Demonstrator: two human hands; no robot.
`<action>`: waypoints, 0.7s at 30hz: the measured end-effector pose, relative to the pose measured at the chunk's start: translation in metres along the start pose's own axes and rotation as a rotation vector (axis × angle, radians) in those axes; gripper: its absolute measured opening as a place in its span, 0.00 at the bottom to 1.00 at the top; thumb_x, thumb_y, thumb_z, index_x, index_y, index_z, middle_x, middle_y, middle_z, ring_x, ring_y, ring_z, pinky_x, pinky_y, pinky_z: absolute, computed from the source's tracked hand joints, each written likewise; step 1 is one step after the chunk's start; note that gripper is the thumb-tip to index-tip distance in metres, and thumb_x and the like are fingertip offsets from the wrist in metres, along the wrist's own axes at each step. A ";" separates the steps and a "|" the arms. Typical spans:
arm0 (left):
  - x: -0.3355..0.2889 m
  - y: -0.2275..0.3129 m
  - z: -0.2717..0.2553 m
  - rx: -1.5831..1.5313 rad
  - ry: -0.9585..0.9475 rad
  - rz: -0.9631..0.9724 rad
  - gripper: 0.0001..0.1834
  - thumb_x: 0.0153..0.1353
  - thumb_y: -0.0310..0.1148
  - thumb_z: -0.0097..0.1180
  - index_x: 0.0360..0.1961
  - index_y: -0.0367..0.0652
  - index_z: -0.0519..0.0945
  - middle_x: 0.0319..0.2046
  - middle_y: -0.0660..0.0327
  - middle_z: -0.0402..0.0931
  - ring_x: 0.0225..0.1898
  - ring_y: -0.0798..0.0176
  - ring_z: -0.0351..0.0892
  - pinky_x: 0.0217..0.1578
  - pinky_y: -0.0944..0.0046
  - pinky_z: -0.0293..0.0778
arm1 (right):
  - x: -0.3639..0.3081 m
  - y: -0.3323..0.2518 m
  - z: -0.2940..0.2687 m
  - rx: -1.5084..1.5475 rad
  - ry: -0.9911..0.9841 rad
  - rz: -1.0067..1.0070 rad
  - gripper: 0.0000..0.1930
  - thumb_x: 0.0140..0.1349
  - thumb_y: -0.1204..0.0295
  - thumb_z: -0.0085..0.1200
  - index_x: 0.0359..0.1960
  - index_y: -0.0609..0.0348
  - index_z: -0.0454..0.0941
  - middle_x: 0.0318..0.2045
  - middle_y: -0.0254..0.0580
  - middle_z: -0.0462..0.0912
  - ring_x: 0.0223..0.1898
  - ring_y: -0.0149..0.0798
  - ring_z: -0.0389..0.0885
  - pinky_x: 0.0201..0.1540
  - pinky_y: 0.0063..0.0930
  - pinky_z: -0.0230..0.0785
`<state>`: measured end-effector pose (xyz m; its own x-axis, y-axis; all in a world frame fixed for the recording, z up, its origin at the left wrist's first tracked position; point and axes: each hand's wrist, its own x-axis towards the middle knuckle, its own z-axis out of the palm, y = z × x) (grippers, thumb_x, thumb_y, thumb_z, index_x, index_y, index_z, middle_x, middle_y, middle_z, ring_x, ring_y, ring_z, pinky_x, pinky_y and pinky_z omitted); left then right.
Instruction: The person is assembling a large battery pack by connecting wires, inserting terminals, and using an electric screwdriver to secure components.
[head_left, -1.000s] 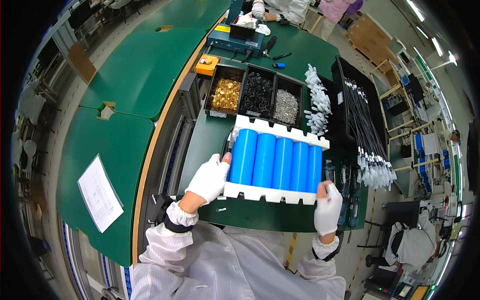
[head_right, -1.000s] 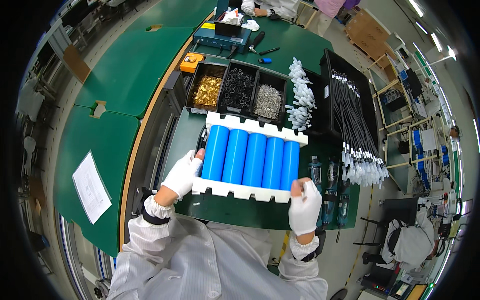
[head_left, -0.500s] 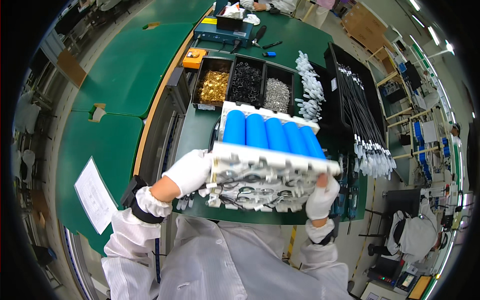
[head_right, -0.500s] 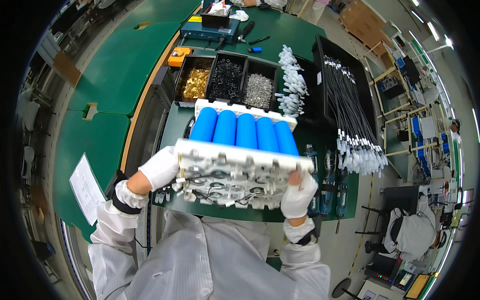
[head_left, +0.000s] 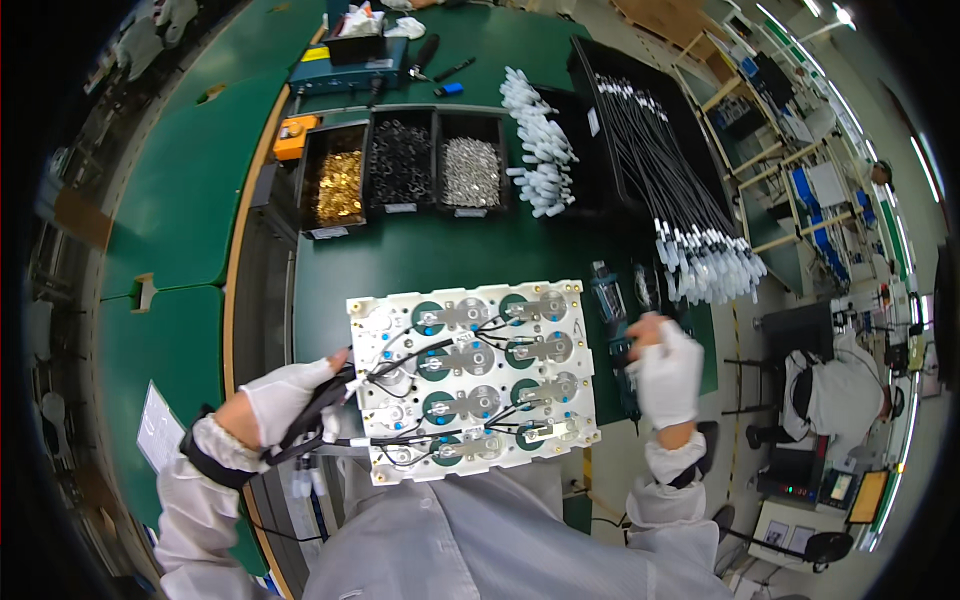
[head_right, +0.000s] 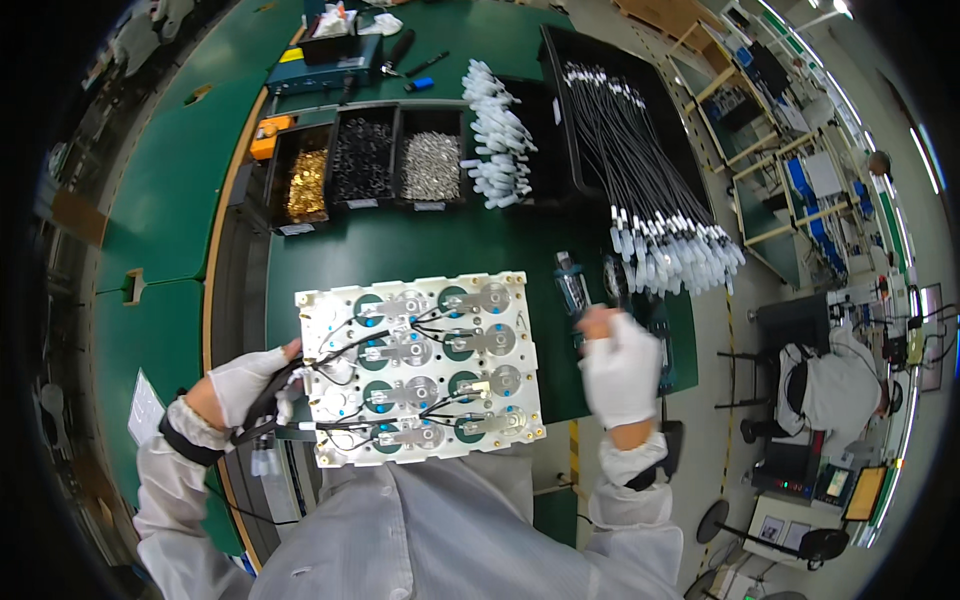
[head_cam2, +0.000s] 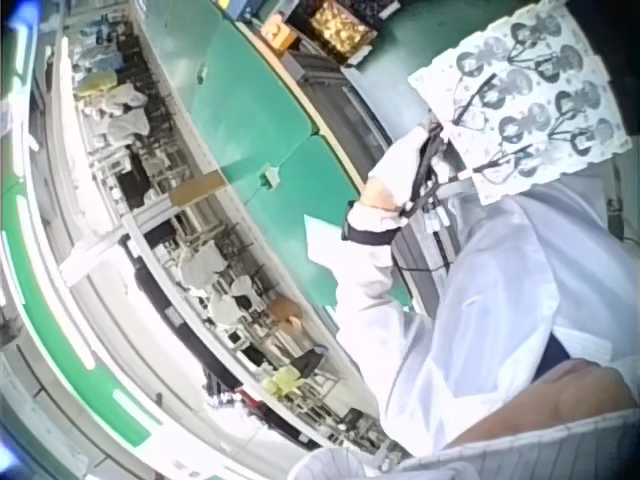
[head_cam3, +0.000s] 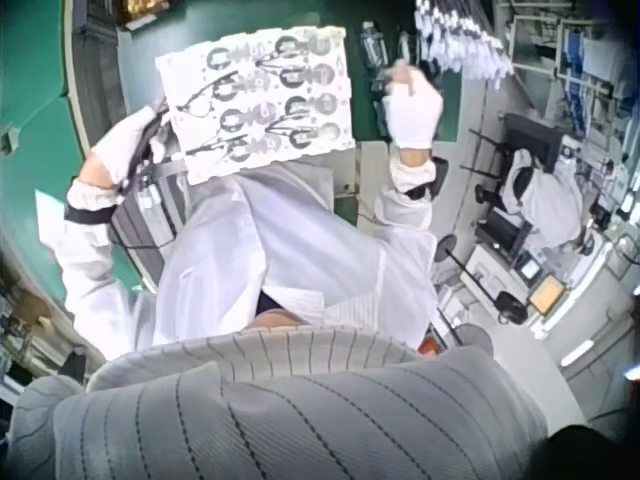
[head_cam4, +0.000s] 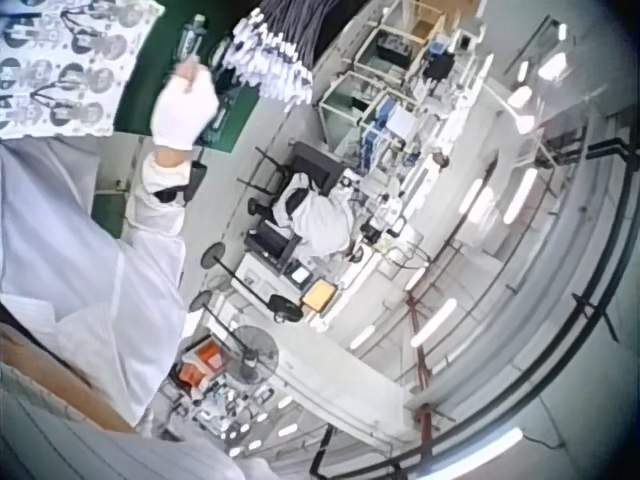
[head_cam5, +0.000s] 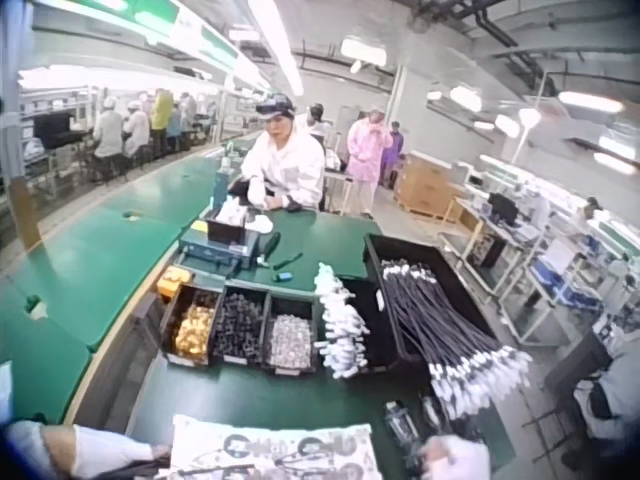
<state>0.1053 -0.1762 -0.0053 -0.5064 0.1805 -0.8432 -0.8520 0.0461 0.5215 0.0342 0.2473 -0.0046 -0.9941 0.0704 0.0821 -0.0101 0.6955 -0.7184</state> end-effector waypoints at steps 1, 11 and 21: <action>0.001 -0.001 -0.012 0.114 0.032 -0.053 0.26 0.76 0.52 0.49 0.29 0.41 0.80 0.23 0.66 0.78 0.19 0.72 0.74 0.22 0.69 0.71 | 0.006 0.023 -0.018 -0.268 0.142 -0.011 0.18 0.74 0.59 0.51 0.34 0.62 0.81 0.21 0.52 0.80 0.23 0.51 0.82 0.29 0.40 0.71; -0.023 0.038 -0.111 1.023 0.565 0.311 0.13 0.66 0.27 0.55 0.50 0.33 0.79 0.34 0.60 0.82 0.38 0.63 0.83 0.43 0.64 0.79 | 0.025 0.233 -0.079 -0.633 0.054 0.173 0.23 0.63 0.55 0.61 0.48 0.64 0.80 0.39 0.52 0.86 0.39 0.54 0.84 0.44 0.46 0.74; -0.117 -0.036 0.048 1.258 0.684 1.019 0.20 0.66 0.49 0.58 0.47 0.43 0.80 0.51 0.55 0.77 0.56 0.43 0.77 0.57 0.42 0.73 | -0.082 0.170 -0.160 1.135 -0.309 0.061 0.32 0.54 0.63 0.73 0.54 0.61 0.68 0.30 0.47 0.79 0.34 0.40 0.82 0.44 0.41 0.76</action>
<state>0.2015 -0.1522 0.0811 -0.9659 0.2250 0.1278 0.2551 0.9107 0.3250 0.1317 0.4740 -0.0235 -0.9786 -0.2032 -0.0325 0.1034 -0.3490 -0.9314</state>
